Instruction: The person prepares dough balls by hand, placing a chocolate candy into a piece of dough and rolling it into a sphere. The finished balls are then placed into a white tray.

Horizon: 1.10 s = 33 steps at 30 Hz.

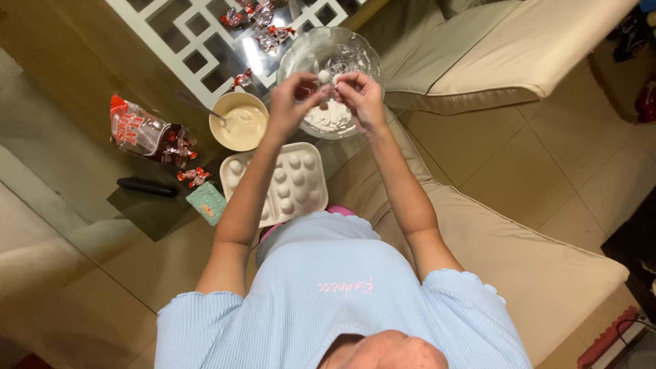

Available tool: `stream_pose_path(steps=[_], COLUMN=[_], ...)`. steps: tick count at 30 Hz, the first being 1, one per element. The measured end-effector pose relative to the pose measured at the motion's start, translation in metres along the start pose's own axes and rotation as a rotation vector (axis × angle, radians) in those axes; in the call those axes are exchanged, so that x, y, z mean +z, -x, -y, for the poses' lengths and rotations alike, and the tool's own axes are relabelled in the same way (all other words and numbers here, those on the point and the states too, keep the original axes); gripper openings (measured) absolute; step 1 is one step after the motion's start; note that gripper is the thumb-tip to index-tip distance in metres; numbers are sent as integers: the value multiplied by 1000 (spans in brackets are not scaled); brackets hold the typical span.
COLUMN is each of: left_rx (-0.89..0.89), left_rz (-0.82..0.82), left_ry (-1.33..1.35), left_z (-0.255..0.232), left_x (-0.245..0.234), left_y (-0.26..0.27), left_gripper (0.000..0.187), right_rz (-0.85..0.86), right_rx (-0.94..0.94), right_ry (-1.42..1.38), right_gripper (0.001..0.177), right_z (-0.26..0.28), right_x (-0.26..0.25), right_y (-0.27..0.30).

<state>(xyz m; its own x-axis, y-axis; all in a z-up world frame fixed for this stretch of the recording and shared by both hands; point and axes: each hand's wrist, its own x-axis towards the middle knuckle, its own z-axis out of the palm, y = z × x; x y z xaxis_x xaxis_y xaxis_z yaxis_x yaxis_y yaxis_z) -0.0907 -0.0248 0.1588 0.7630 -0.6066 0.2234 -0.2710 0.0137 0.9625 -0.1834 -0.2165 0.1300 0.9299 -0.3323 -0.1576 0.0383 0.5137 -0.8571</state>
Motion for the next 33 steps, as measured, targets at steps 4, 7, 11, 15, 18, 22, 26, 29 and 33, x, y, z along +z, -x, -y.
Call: stream_pose_path(steps=[4, 7, 11, 15, 18, 22, 26, 29, 33], left_rx=[-230, -178, -102, -61, -120, -261, -249, 3, -24], left_rz=[105, 39, 27, -21, -32, -117, -164, -136, -61], left_ry=[358, 310, 224, 293, 449, 593, 771, 239, -8], left_z=[28, 26, 11, 23, 44, 45, 1, -16, 0], left_x=[2, 4, 0, -2, -1, 9, 16, 15, 23], left_y=[-24, -35, -41, -44, -45, -45, -46, -43, -41], left_gripper=[13, 9, 5, 5, 9, 15, 8, 42, 20], right_rz=[64, 66, 36, -45, -60, -55, -59, -43, -22], right_rx=[-106, -121, -183, -264, -234, -253, -175, -108, -55], right_ry=[-30, 87, 238, 232, 263, 266, 156, 60, -80], right_gripper=[14, 15, 8, 5, 5, 6, 10, 16, 22], right_z=[33, 49, 53, 45, 37, 25, 24, 31, 38], right_x=[6, 13, 15, 8, 2, -4, -2, 5, 21], right_y=[-3, -5, -9, -19, -25, -35, -37, -33, -30])
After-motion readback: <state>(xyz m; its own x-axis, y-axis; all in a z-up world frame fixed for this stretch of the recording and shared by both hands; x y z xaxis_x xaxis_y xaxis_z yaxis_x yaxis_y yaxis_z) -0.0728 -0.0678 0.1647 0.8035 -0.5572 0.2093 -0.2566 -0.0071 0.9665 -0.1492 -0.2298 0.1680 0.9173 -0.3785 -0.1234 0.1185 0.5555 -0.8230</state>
